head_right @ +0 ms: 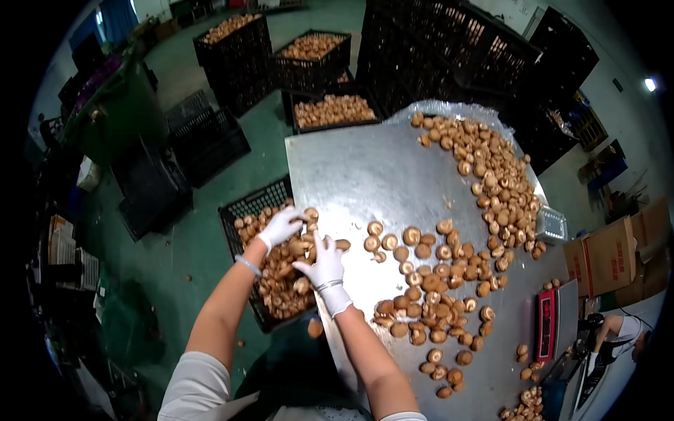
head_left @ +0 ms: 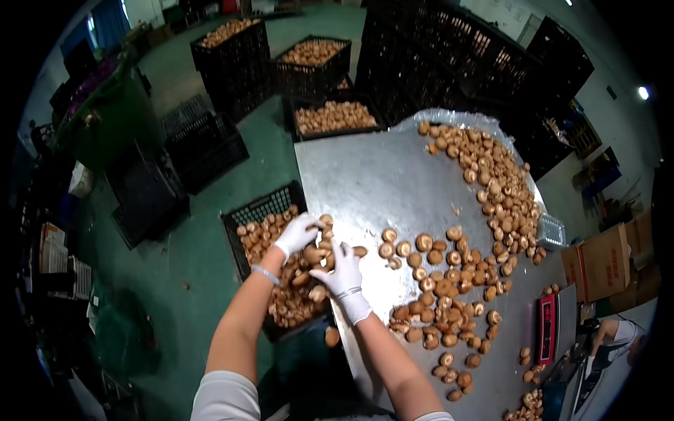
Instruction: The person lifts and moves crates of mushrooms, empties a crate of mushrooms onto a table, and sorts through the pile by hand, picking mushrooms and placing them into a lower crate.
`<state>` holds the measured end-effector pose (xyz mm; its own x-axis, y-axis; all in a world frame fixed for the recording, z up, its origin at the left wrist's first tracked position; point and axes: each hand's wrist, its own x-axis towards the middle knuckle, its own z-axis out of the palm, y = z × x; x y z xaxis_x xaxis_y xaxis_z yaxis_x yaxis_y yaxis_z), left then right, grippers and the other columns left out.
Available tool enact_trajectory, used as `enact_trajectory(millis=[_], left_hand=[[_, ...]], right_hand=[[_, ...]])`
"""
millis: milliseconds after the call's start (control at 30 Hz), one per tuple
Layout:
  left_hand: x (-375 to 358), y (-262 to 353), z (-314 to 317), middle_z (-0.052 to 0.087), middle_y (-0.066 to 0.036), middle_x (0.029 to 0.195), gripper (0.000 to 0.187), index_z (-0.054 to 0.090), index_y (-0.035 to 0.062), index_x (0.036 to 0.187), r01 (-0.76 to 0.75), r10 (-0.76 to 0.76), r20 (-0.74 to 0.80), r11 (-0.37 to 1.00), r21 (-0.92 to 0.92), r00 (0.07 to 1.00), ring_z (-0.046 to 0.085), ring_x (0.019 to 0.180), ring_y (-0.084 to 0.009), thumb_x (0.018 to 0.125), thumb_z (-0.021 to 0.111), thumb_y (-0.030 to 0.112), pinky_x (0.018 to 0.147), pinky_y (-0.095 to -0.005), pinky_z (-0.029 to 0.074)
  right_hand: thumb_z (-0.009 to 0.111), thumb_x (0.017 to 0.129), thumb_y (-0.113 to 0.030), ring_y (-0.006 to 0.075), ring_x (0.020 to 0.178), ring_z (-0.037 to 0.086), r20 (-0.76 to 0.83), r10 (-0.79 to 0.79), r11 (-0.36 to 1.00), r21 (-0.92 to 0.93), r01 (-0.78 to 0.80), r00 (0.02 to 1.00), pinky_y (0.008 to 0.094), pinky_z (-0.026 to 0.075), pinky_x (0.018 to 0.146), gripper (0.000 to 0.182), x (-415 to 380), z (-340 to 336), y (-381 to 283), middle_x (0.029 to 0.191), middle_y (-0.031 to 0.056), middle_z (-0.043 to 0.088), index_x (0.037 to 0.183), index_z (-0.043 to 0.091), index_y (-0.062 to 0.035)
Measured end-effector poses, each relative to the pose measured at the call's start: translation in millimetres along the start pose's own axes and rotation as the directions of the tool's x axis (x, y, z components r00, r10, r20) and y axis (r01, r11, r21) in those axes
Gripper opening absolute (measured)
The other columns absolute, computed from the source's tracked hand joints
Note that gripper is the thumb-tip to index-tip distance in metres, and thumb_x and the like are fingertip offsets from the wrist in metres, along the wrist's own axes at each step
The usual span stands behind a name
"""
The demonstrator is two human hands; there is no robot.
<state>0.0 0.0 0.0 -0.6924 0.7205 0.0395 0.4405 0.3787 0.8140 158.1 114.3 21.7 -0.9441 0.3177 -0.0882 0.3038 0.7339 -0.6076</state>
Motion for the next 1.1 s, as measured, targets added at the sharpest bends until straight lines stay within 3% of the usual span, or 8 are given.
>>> enact_trajectory(millis=[400,600,700,833,867,933,1000,1100], left_hand=[[-194,-149,-4,0.067,-0.014,0.099,0.031,0.064,0.0020,0.103,0.371,-0.480,-0.337,0.864,-0.340,0.810,0.063,0.094,-0.0279,0.089,0.057,0.028,0.084,-0.0335,0.048],[-354,-222,39,0.063,-0.021,0.103,0.039,0.069,0.0073,0.093,0.654,-0.698,0.161,0.713,0.253,0.698,0.057,0.102,-0.0383,0.084,0.044,0.036,0.090,-0.0435,0.045],[-393,-219,11,0.067,-0.012,0.106,0.036,0.068,0.0103,0.104,0.752,-0.745,0.214,0.656,0.059,0.632,0.063,0.101,-0.0261,0.085,0.056,0.039,0.092,-0.0342,0.046],[-412,-244,-54,0.068,-0.012,0.101,0.030,0.067,0.0081,0.105,0.610,-0.615,0.006,0.780,-0.135,0.788,0.065,0.096,-0.0255,0.086,0.060,0.030,0.086,-0.0319,0.049],[-424,-282,-64,0.068,-0.010,0.100,0.030,0.067,0.0071,0.107,0.646,-0.667,-0.002,0.723,-0.247,0.745,0.064,0.095,-0.0192,0.087,0.062,0.029,0.089,-0.0301,0.047],[-444,-312,-119,0.068,-0.007,0.099,0.030,0.066,0.0058,0.107,0.621,-0.645,-0.003,0.737,-0.266,0.764,0.063,0.094,-0.0167,0.087,0.063,0.027,0.089,-0.0288,0.046],[-469,-313,-162,0.068,-0.008,0.099,0.030,0.066,0.0053,0.107,0.644,-0.661,0.063,0.699,-0.309,0.748,0.063,0.095,-0.0169,0.086,0.063,0.027,0.089,-0.0289,0.046],[-520,-356,-245,0.068,-0.010,0.087,0.030,0.066,0.0004,0.098,0.753,-0.884,-0.212,0.466,-0.465,0.416,0.063,0.076,-0.0202,0.087,0.054,0.025,0.070,-0.0333,0.050]], right_hand=[[0.063,0.083,-0.040,0.0340,0.109,0.054,0.074,-0.374,0.922,-0.079,0.379,0.924,0.0383,0.045,0.094,0.055,-47,-10,-51,0.125,0.0160,0.054,0.128,0.052,-0.0112],[0.064,0.088,-0.016,0.0185,0.104,0.061,0.224,0.081,0.919,0.360,-0.160,0.971,0.0279,0.047,0.090,0.039,-160,-66,-20,0.113,0.0135,0.063,0.124,0.056,-0.0032],[0.058,0.091,-0.014,0.0182,0.116,0.051,0.248,0.169,0.770,0.571,-0.285,0.954,0.0311,0.043,0.098,0.041,-206,-11,22,0.127,0.0112,0.053,0.130,0.050,-0.0057],[0.049,0.095,-0.021,0.0156,0.080,0.059,0.453,0.554,0.292,0.681,-0.672,0.699,0.0297,0.050,0.070,0.030,-205,60,-38,0.098,0.0072,0.064,0.120,0.058,-0.0064],[0.059,0.092,-0.027,0.0174,0.101,0.061,0.496,0.577,0.304,0.608,-0.734,0.650,0.0277,0.046,0.091,0.039,-177,99,-53,0.114,0.0108,0.063,0.124,0.056,-0.0046],[0.058,0.091,-0.035,0.0184,0.106,0.059,0.338,0.268,0.733,0.536,-0.419,0.902,0.0292,0.045,0.092,0.041,-123,174,-89,0.116,0.0093,0.062,0.121,0.059,-0.0067],[0.056,0.090,-0.038,0.0241,0.109,0.057,0.330,-0.006,0.910,0.392,-0.131,0.944,0.0315,0.044,0.093,0.045,-59,195,-187,0.117,0.0133,0.061,0.122,0.057,-0.0057],[0.052,0.091,-0.043,0.0318,0.100,0.057,0.384,-0.427,0.903,0.136,0.407,0.819,0.0373,0.046,0.088,0.051,6,238,-286,0.111,0.0145,0.058,0.130,0.049,-0.0108]])
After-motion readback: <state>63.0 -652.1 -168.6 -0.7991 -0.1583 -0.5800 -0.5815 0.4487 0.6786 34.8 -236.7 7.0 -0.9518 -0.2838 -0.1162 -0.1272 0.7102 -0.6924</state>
